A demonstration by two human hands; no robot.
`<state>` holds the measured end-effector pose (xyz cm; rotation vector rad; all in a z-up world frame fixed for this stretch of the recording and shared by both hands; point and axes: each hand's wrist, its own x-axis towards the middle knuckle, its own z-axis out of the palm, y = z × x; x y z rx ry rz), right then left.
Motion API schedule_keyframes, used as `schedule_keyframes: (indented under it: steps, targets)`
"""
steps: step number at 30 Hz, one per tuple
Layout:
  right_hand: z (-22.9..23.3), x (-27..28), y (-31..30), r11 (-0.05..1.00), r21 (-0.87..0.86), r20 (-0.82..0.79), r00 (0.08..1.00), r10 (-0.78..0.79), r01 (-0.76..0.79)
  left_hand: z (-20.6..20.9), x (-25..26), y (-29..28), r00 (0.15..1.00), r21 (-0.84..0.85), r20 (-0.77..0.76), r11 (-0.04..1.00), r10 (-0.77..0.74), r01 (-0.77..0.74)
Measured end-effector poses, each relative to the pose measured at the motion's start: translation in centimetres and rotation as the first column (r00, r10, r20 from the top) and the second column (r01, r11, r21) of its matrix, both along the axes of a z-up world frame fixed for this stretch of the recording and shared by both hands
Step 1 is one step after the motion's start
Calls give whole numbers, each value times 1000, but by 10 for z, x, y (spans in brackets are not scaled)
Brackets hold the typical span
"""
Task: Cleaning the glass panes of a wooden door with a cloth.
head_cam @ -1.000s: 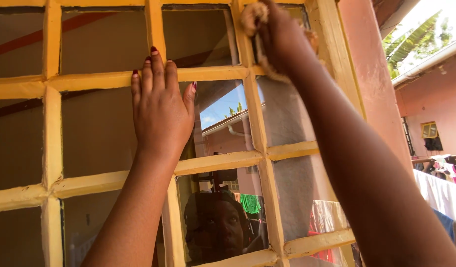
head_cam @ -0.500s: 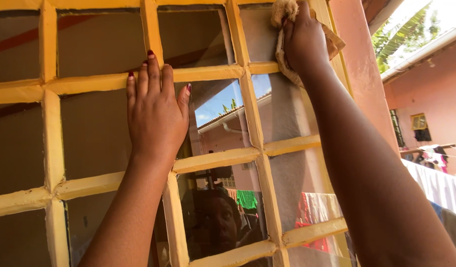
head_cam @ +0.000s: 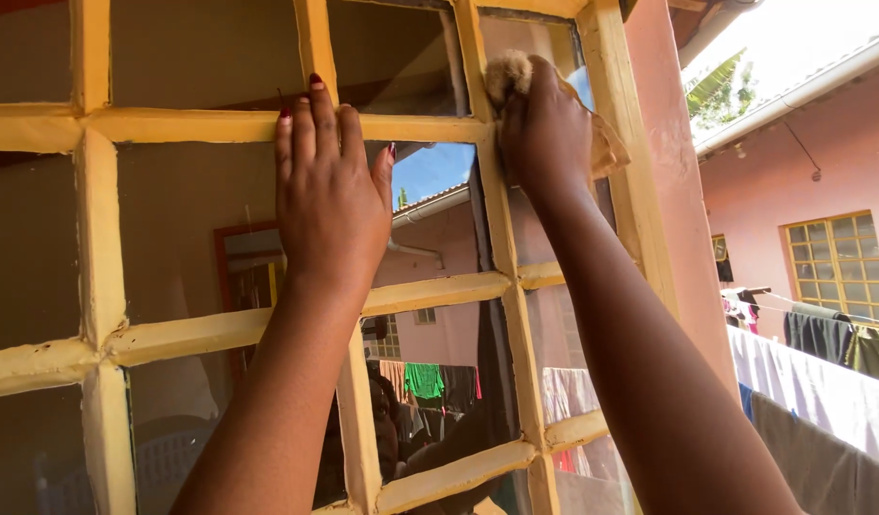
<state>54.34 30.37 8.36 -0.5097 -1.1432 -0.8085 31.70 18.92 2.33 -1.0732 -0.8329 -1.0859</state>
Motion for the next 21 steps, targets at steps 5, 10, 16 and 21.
schedule_keyframes:
  steps: [5,10,16,21]
  targets:
    - [-27,-13,-35,998,26,72,996,50,-52,0,5,-4,1000,1,-23,1000,-19,19]
    - [-47,19,-32,983,-132,212,965,153,-127,-2,-1,-2,1000,-10,-14,1000,3,-3]
    - [-53,75,-10,999,-50,143,990,-12,19,-3,1,-6,1000,-45,-20,999,-5,4]
    - [-58,52,3,998,-45,47,998,43,-41,-2,-3,-2,1000,-33,-15,999,-8,8]
